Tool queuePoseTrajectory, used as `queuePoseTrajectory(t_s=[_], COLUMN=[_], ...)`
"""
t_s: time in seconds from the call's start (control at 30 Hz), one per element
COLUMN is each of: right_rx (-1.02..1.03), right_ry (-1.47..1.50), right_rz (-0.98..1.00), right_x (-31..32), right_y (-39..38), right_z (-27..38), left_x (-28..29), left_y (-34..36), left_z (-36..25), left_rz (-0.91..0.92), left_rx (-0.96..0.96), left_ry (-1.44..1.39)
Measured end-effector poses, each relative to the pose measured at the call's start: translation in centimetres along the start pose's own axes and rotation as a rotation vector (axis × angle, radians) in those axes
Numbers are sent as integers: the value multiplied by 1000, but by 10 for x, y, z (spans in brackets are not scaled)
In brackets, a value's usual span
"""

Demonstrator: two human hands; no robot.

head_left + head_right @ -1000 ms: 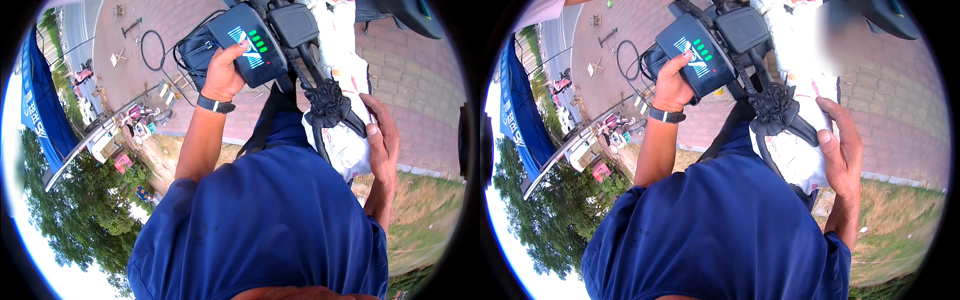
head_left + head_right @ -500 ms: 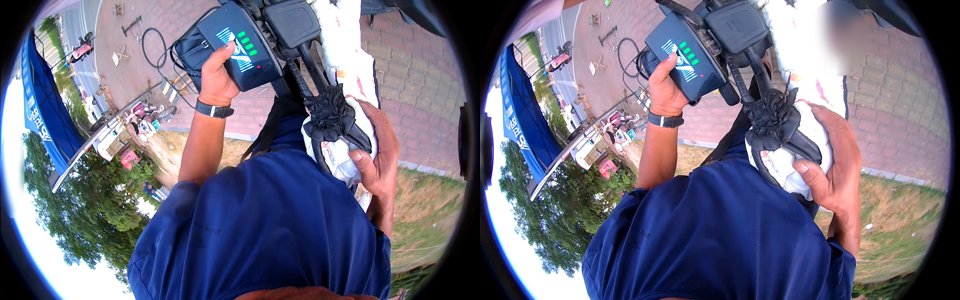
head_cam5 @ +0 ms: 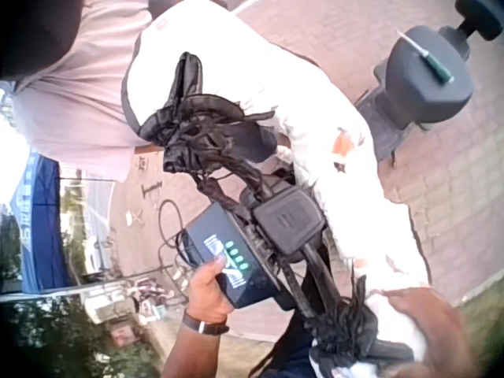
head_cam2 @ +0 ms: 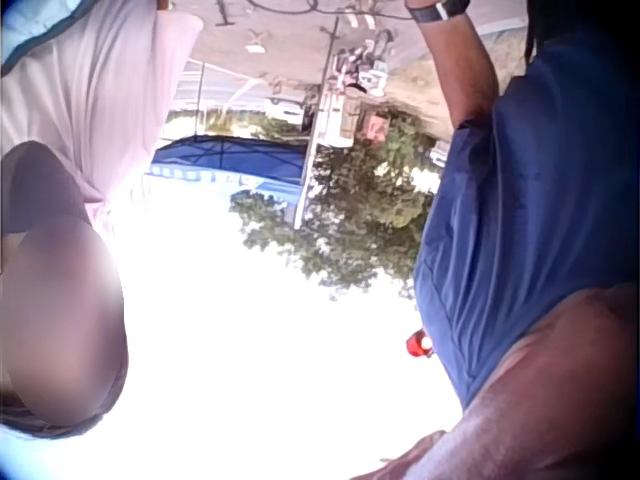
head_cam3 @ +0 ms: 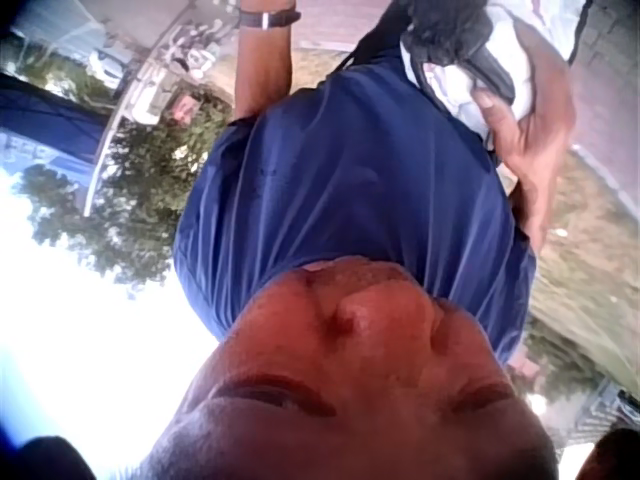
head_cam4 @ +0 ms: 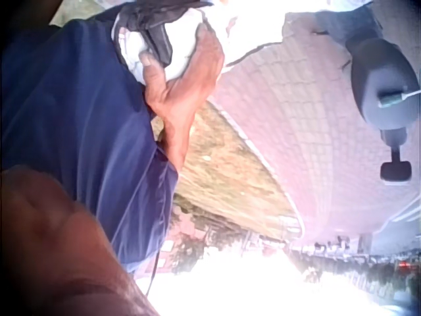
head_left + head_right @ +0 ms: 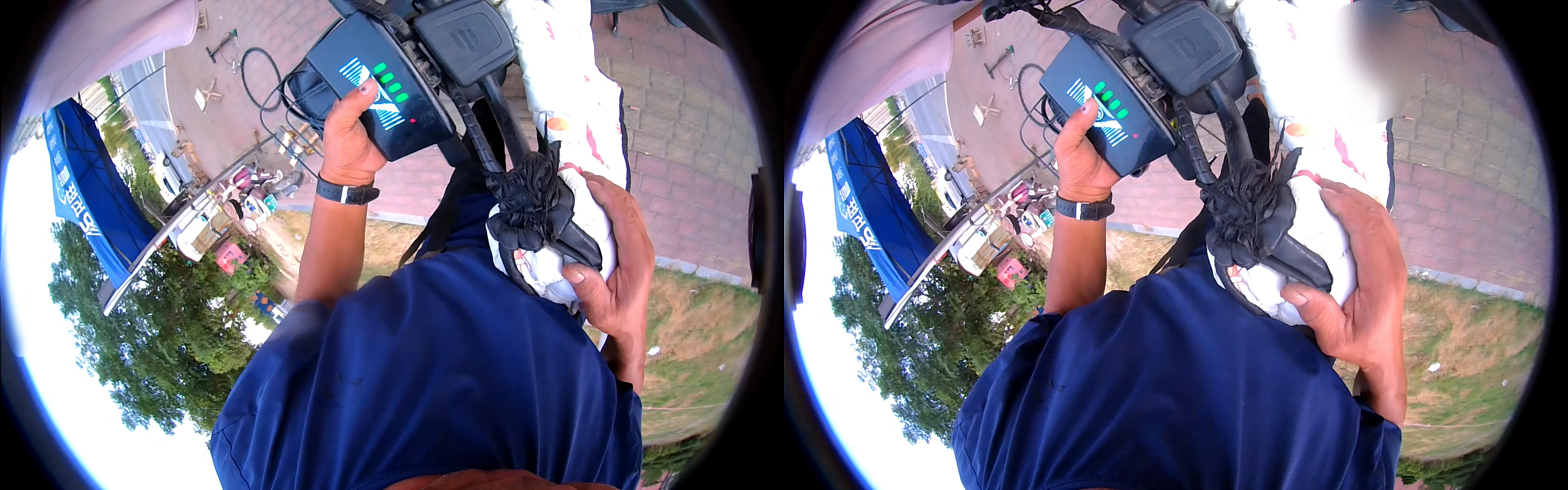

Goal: The person works on the handlebar area of an electric scooter, using a screwdriver to remove a cover and inspect the internal wiring and control unit. They manipulate wires and connectors while checking the status of the digital display panel.

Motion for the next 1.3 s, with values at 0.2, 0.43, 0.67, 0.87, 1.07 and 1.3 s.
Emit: queuePoseTrajectory(t_s=[0.2,0.43,0.67,0.87,1.07,1.3], right_rx=[-4,21,15,-7,-22,-18], right_ry=[31,12,29,50,51,58], right_rz=[3,18,30,47,46,51], right_x=[2,3,4,6,5,4], right_y=[0,2,3,4,4,6], right_z=[0,-2,-2,-1,-1,0], left_x=[21,42,42,42,43,48], left_y=[9,12,12,12,11,12], left_z=[-5,-10,-13,-14,-15,-13], left_rz=[18,31,74,116,154,148], left_rx=[92,60,57,105,121,106], left_ry=[-41,145,133,78,31,0])
Point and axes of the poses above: each hand's wrist, its own y-axis towards the middle knuckle, its own x-axis out of the back of the hand, z = x × y, the point moved 1 cm from there along y, towards the middle knuckle, and after that the axes turned 14 degrees about -y, right-handed, at the moved point
